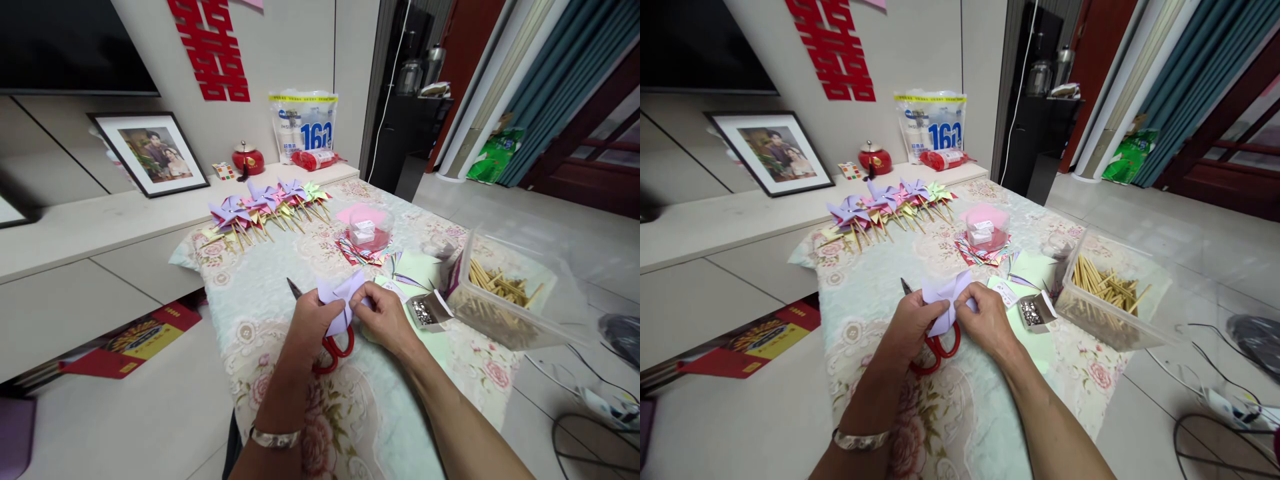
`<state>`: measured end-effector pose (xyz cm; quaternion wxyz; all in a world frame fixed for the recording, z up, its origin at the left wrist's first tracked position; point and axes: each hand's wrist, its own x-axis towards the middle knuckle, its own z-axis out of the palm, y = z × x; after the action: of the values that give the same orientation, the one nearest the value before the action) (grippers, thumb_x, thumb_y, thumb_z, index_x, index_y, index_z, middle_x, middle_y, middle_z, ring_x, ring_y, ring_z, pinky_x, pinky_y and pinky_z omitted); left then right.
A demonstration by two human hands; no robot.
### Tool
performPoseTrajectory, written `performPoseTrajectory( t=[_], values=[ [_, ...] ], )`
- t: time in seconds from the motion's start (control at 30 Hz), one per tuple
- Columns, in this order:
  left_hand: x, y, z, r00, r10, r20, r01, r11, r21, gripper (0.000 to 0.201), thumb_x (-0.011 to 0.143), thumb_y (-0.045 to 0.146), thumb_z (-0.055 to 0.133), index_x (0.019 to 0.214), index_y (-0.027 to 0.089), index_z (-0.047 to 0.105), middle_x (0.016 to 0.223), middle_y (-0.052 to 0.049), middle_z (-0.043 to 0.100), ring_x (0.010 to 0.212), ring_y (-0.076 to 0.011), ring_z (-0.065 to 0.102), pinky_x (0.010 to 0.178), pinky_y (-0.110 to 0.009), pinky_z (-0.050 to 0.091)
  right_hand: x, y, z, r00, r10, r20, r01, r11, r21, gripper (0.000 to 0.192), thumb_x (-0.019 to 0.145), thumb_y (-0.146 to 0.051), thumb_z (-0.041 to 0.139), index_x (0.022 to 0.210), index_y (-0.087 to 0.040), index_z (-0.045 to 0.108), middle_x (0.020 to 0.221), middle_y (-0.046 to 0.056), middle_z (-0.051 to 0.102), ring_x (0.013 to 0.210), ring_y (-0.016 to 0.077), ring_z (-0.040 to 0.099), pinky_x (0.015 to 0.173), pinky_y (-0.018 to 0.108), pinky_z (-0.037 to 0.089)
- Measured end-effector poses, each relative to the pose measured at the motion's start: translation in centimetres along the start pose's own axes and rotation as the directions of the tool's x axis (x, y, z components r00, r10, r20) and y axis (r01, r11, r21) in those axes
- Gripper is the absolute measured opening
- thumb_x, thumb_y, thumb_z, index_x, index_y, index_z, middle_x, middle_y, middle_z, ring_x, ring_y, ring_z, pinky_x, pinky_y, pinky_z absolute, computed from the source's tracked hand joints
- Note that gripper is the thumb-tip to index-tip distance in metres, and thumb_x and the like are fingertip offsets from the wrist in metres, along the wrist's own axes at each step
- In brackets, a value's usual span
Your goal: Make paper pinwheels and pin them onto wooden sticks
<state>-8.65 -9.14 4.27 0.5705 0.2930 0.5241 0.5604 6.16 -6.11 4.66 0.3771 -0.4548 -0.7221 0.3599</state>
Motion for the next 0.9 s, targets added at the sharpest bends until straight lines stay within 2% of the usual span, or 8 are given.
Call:
performPoseTrajectory(
  t=[0.67,0.8,0.9],
  values=[
    [0.04,0.17,0.07,1.0,0.001,0.014,-0.002,1.0,0.021,0.019,0.057,0.023,0.076,0.074,0.013,0.074,0.06,0.0,0.067,0.048,-0.0113,0.054,0.049,-0.022,0.042,-0.01,0.03,0.02,1.0,0.027,0.002,-0.027,1.0,0.016,0.009,0.076,-0.024,0.059,0.069,-0.021,0.063,0.067,-0.001,0.063,0.061,0.0159,0.052,0.057,0.026,0.037],
    [0.18,0.03,-0.24,0.999,0.0,0.035,-0.001,1.0,0.03,0.022,0.059,0.023,0.075,0.077,0.012,0.074,0.06,0.0,0.067,0.048,-0.0111,0.054,0.049,-0.021,0.041,0.01,-0.1,-0.24,0.999,0.03,0.041,-0.033,0.995,0.091,0.009,0.077,-0.025,0.062,0.07,-0.02,0.064,0.071,0.0,0.065,0.066,0.0163,0.055,0.061,0.027,0.041],
    [0.23,0.03,-0.6,0.997,-0.013,0.078,0.01,0.999,0.041,0.022,0.06,0.024,0.074,0.079,0.012,0.074,0.06,-0.001,0.067,0.048,-0.0114,0.054,0.048,-0.022,0.04,0.08,-0.18,-0.87,0.992,0.076,0.103,-0.095,0.978,0.185,0.013,0.078,-0.03,0.068,0.072,-0.02,0.064,0.072,0.0,0.064,0.066,0.016,0.055,0.063,0.027,0.043]
  ],
)
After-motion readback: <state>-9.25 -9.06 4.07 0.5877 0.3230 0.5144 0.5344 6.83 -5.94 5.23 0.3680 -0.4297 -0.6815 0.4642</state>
